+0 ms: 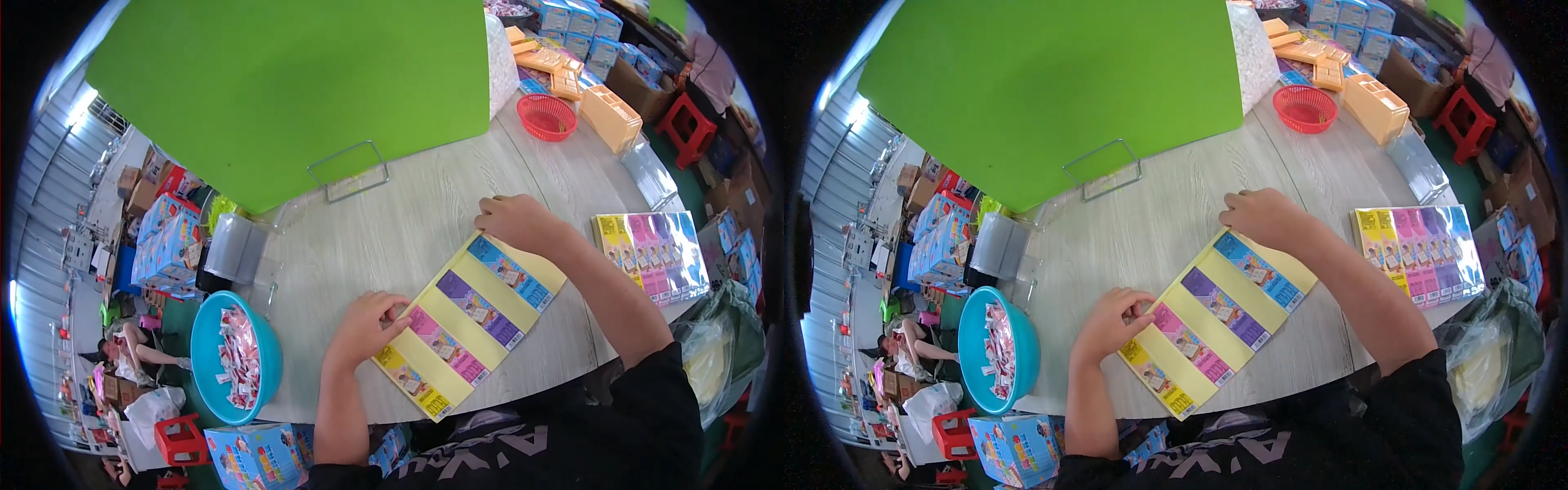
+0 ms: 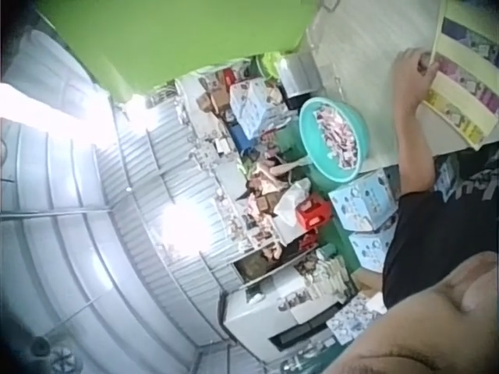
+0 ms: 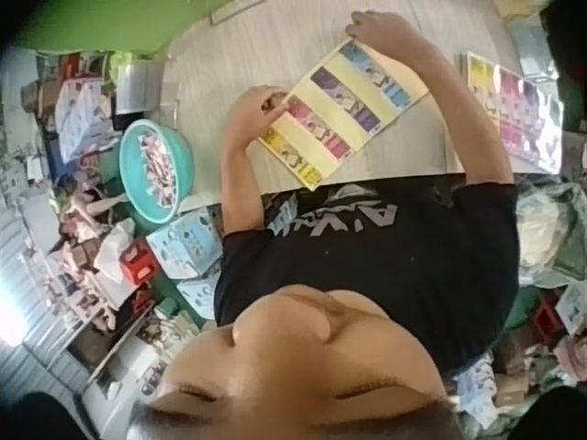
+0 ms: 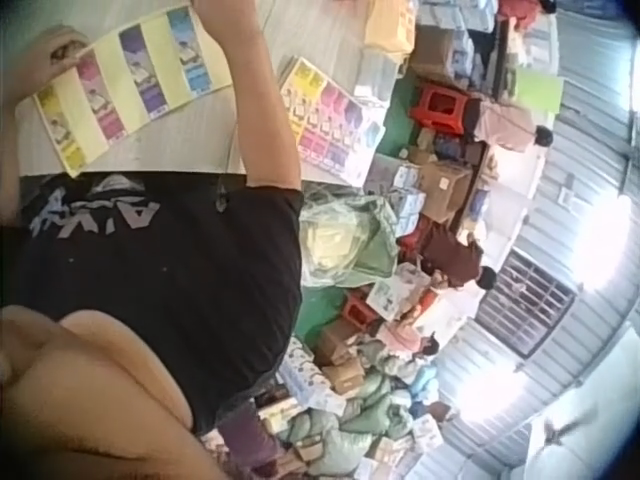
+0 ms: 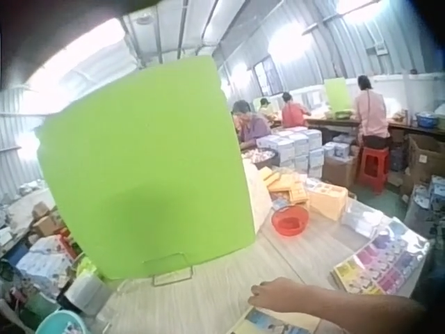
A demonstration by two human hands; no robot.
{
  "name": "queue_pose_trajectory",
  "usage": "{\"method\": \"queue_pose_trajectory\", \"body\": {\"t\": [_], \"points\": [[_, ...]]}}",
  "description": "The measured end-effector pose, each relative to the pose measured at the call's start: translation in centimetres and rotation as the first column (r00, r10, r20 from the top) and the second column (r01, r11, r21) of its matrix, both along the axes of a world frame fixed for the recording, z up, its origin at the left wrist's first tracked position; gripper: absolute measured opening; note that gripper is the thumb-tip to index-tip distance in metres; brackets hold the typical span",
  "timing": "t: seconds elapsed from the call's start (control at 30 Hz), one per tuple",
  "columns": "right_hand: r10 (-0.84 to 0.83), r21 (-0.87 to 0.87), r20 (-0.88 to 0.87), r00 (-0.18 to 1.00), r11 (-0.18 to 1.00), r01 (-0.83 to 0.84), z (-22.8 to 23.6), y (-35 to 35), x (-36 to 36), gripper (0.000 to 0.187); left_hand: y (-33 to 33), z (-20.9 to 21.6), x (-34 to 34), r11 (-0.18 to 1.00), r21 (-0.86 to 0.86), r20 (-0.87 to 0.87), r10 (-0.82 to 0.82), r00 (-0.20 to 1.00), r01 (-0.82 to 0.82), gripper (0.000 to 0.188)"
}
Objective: Peeling individual adhesive stickers or labels from a larger backing sheet at a workstation.
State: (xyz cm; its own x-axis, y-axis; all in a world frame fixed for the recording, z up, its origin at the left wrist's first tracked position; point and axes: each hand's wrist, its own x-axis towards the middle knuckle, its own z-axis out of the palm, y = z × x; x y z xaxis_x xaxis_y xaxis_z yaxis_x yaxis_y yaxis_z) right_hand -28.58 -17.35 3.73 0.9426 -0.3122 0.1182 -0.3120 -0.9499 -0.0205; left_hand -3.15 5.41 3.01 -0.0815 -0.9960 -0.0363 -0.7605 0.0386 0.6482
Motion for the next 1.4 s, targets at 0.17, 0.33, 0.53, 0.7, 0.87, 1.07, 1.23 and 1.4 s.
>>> {"method": "queue_pose_trajectory", "body": {"t": [0.17,0.33,0.53,0.7,0.87,1.07,1.23,1.4], "points": [[0.057,-0.102,-0.004,0.998,0.993,-0.057,0.0,-0.4,0.3,0.007,-0.1,0.1,0.0,1.0,0.008,0.035,0.002,0.999,-0.002,0.025],[0.057,-0.078,-0.007,0.998,0.995,-0.058,-0.1,-0.1,0.5,0.008,-0.3,0.0,0.1,1.0,-0.012,0.01,-0.016,1.0,0.016,0.024],[0.089,-0.075,0.021,0.996,0.993,-0.088,-0.3,-0.3,0.4,0.009,-0.3,-0.3,0.0,1.0,0.001,-0.018,0.004,1.0,-0.004,0.025],[0.084,-0.134,0.075,0.994,0.988,-0.074,-0.8,-0.7,1.0,0.01,-0.4,-0.3,0.1,0.988,0.115,-0.137,0.118,0.984,-0.102,0.023],[0.153,-0.305,0.408,0.9,0.952,-0.023,3.6,-0.3,2.3,0.013,-0.4,1.5,0.7,0.961,0.078,-0.279,0.275,0.92,-0.264,0.021],[0.393,-0.498,0.626,0.673,0.866,-0.042,10.5,2.0,4.0,0.023,-2.8,8.2,0.2,0.938,-0.121,-0.268,0.285,0.92,-0.326,0.021],[0.517,-0.549,0.677,0.524,0.829,-0.108,13.6,3.6,4.2,0.023,-6.3,11.0,0.0,0.881,-0.381,-0.506,0.056,0.861,-0.281,0.023],[0.516,-0.47,0.811,0.275,0.855,-0.22,13.4,4.0,4.5,0.021,-9.4,14.5,-2.3,0.816,-0.553,-0.448,-0.123,0.886,-0.166,0.034]]}}
